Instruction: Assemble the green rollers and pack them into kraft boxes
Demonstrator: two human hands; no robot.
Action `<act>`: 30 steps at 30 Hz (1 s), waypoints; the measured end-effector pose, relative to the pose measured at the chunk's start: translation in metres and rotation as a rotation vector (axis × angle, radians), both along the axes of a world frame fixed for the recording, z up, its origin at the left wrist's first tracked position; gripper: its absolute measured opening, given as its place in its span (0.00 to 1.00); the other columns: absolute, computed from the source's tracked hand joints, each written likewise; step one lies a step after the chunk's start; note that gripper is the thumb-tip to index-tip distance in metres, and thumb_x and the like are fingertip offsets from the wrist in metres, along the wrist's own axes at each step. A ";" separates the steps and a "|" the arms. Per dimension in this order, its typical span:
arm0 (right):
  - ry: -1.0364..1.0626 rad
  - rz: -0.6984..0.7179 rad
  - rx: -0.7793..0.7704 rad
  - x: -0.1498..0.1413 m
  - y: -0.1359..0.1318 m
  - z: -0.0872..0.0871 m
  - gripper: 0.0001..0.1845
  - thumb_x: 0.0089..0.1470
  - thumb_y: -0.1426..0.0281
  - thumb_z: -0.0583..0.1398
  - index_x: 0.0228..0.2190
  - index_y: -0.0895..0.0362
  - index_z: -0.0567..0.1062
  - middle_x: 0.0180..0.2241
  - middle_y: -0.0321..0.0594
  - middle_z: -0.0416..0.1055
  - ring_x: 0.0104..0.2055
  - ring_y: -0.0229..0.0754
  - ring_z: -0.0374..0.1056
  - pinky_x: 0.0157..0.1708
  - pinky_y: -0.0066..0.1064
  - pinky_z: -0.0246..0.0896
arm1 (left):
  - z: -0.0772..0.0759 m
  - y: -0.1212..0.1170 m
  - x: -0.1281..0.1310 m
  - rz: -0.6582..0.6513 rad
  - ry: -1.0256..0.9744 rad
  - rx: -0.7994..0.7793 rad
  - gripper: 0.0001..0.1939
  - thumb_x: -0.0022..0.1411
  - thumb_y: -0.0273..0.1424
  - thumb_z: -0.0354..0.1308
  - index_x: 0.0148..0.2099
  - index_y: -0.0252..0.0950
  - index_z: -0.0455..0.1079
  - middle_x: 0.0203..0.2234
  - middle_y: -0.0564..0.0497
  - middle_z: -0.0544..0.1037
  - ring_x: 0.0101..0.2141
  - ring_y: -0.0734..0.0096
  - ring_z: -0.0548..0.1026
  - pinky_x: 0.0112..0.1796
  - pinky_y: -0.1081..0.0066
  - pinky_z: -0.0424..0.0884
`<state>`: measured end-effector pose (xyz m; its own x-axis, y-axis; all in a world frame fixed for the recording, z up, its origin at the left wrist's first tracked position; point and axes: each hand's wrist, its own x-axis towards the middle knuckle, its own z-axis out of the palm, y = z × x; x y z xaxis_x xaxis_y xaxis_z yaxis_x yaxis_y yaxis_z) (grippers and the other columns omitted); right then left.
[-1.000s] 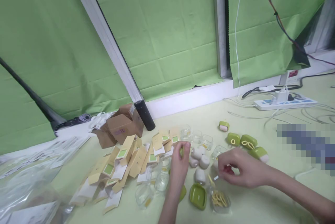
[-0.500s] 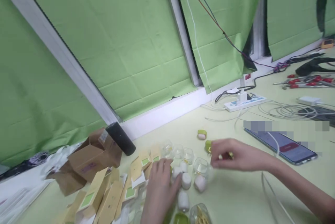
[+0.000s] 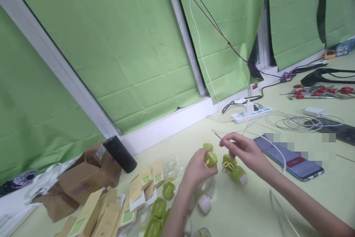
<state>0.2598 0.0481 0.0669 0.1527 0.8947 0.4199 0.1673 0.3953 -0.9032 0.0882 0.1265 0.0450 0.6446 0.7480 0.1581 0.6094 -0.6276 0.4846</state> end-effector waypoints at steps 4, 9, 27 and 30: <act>-0.336 0.175 -0.022 -0.030 -0.006 -0.002 0.15 0.60 0.58 0.50 0.30 0.54 0.69 0.26 0.35 0.68 0.27 0.37 0.64 0.27 0.29 0.58 | 0.011 -0.045 -0.058 0.152 -0.378 -0.182 0.21 0.55 0.27 0.47 0.52 0.37 0.57 0.41 0.47 0.69 0.37 0.70 0.71 0.36 0.72 0.70; -0.611 0.231 -0.075 -0.071 -0.016 -0.006 0.14 0.59 0.60 0.51 0.30 0.53 0.72 0.24 0.34 0.70 0.22 0.36 0.60 0.22 0.28 0.50 | -0.001 -0.089 -0.104 0.267 -0.881 -0.495 0.19 0.50 0.29 0.54 0.47 0.38 0.62 0.28 0.54 0.67 0.25 0.76 0.66 0.28 0.75 0.66; -0.388 0.341 -0.258 -0.112 -0.021 -0.056 0.19 0.57 0.53 0.52 0.27 0.55 0.71 0.21 0.34 0.65 0.24 0.38 0.59 0.24 0.28 0.52 | -0.029 -0.103 -0.116 0.325 -0.913 -0.557 0.14 0.49 0.33 0.62 0.37 0.38 0.62 0.23 0.58 0.63 0.22 0.80 0.59 0.23 0.78 0.57; -0.238 0.419 -0.276 -0.115 -0.021 -0.063 0.21 0.56 0.52 0.53 0.26 0.56 0.70 0.21 0.34 0.63 0.25 0.38 0.59 0.24 0.28 0.53 | -0.027 -0.102 -0.116 0.335 -0.843 -0.521 0.14 0.49 0.33 0.62 0.36 0.39 0.61 0.23 0.59 0.63 0.22 0.79 0.59 0.23 0.78 0.57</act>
